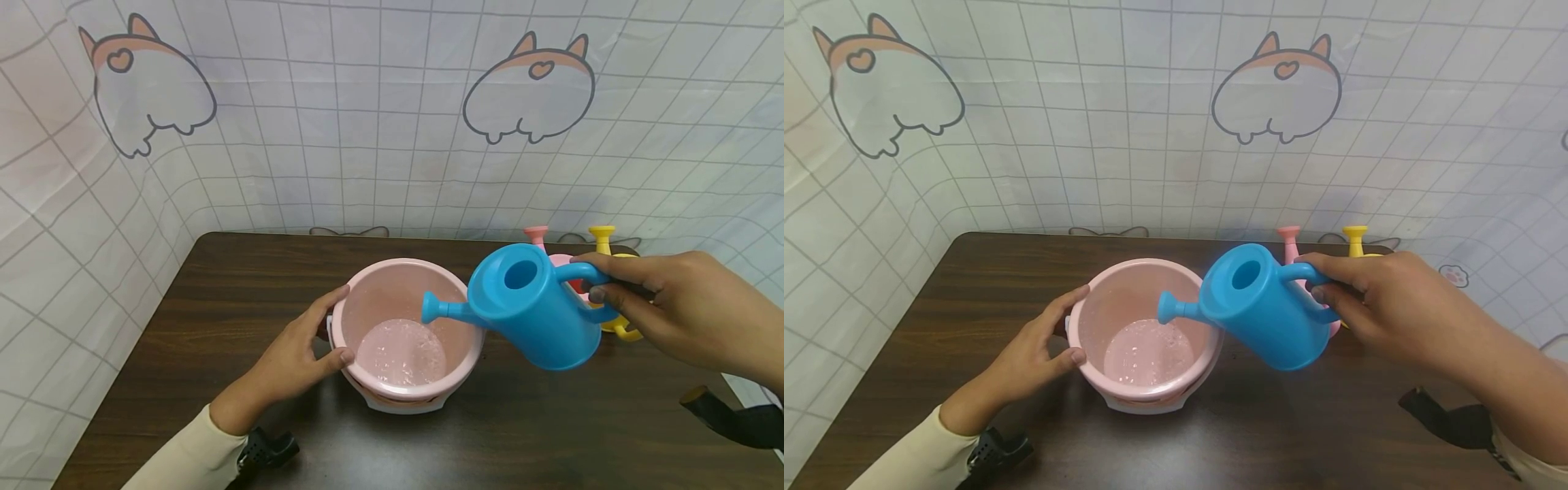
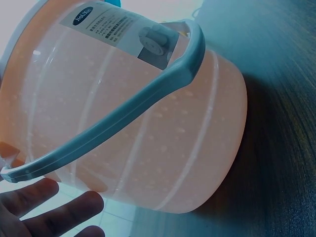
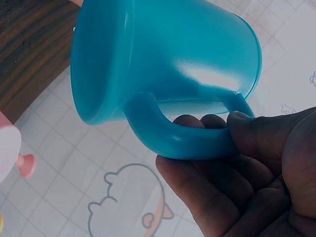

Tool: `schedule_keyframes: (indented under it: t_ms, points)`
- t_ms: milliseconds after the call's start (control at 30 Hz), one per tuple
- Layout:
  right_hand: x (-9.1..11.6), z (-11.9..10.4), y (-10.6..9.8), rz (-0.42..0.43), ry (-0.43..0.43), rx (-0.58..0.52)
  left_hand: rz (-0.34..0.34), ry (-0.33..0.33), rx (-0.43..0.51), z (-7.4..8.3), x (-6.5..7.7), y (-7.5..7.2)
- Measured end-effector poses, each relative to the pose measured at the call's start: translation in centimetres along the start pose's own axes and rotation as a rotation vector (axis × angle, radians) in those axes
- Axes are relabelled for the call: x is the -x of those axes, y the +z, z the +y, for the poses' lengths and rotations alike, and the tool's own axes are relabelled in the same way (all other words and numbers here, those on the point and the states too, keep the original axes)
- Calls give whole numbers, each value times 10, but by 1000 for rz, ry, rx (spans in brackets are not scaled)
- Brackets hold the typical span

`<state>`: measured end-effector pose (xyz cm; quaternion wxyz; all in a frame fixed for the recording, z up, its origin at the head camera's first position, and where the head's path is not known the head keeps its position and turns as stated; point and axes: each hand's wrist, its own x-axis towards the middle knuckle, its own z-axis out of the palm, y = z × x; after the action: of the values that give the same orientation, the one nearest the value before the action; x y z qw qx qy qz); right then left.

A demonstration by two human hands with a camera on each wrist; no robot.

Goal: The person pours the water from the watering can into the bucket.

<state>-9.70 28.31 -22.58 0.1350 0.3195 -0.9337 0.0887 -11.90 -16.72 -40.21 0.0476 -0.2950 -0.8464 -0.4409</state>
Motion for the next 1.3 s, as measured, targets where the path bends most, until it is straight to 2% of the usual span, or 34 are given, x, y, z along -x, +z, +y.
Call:
schedule_keyframes:
  t_ms: [567,1300]
  points:
    - [-1,1,0,10,-14,-22,2,12,9,-4,-1,1]
    - [-2,-1,-2,0,-14,-13,4,-8,29,-3,-1,2]
